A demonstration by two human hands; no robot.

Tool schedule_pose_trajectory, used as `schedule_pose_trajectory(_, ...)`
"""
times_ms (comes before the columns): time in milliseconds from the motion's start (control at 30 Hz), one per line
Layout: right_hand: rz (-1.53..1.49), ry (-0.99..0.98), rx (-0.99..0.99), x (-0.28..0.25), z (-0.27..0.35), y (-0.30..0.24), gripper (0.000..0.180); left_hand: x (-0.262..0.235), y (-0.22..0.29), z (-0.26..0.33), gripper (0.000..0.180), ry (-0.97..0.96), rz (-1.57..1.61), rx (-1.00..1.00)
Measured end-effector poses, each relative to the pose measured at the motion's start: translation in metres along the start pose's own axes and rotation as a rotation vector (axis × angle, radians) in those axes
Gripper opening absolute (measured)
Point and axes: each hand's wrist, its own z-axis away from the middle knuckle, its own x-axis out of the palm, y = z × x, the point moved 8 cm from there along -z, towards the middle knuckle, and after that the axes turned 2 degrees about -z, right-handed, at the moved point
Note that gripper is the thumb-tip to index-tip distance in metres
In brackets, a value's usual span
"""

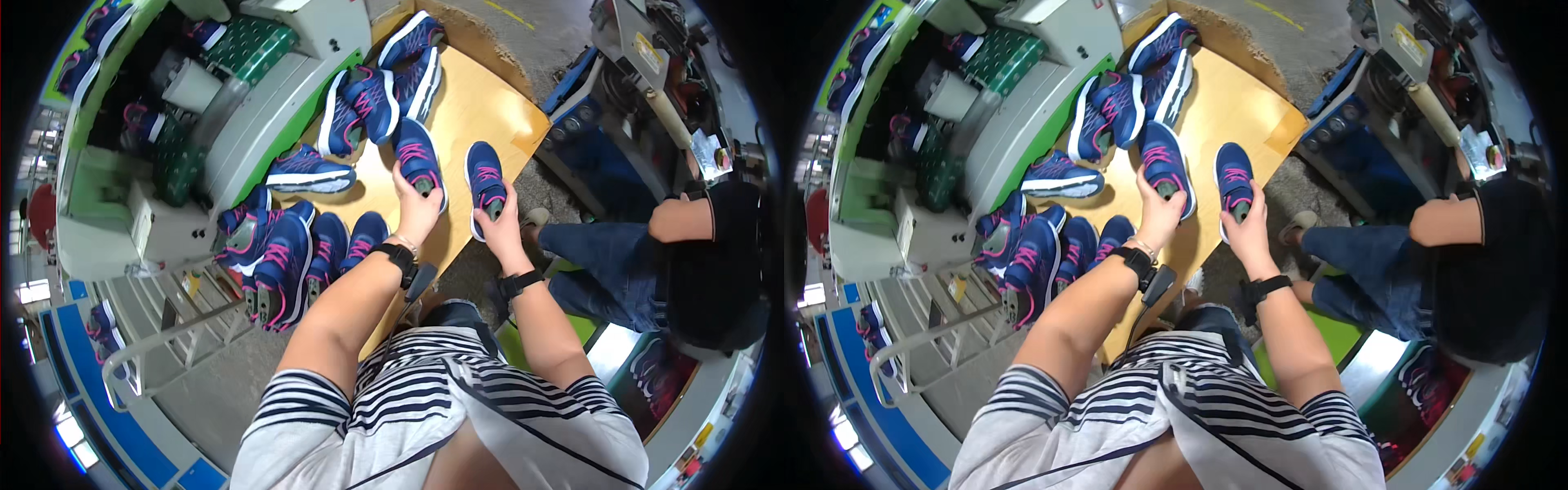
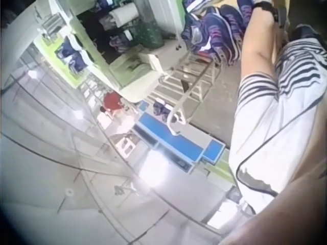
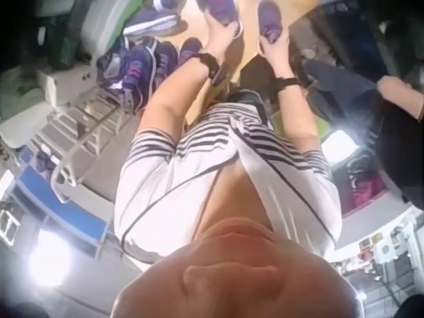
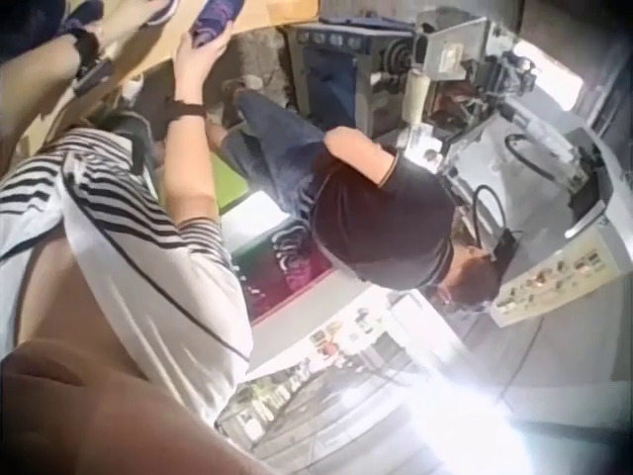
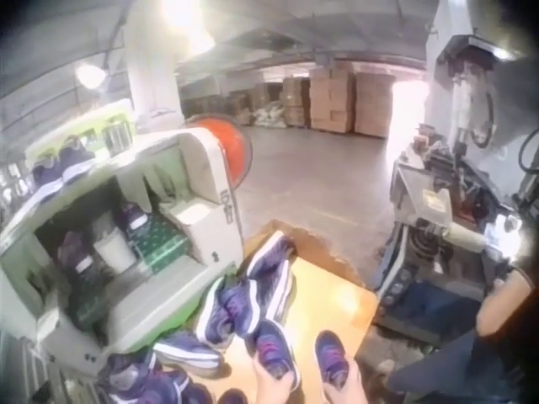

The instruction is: Manually placing shoes into and removing them from a heat-setting or drying machine on an assembly line.

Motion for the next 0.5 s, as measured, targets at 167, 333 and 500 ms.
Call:
schedule_pose_trajectory(167, 0.016, 0.005, 0.048, 0.005, 0.017, -0.014, 0.082, -0.001, 0.003, 0.070, 0.087, -0.295, -0.395, -0.117)
schedule_pose_trajectory(333, 0.036, -0.162, -0.016, 0.044, 0.087, -0.035, 0.088, -0.069, 0.021, 0.115, 0.078, -0.631, -0.470, -0.233)
schedule_pose_trajectory(500, 0.073, -0.170, 0.060, 0.046, 0.111, -0.032, 0.093, -0.157, 0.099, 0.017, 0.040, -0.435, -0.462, 0.030)
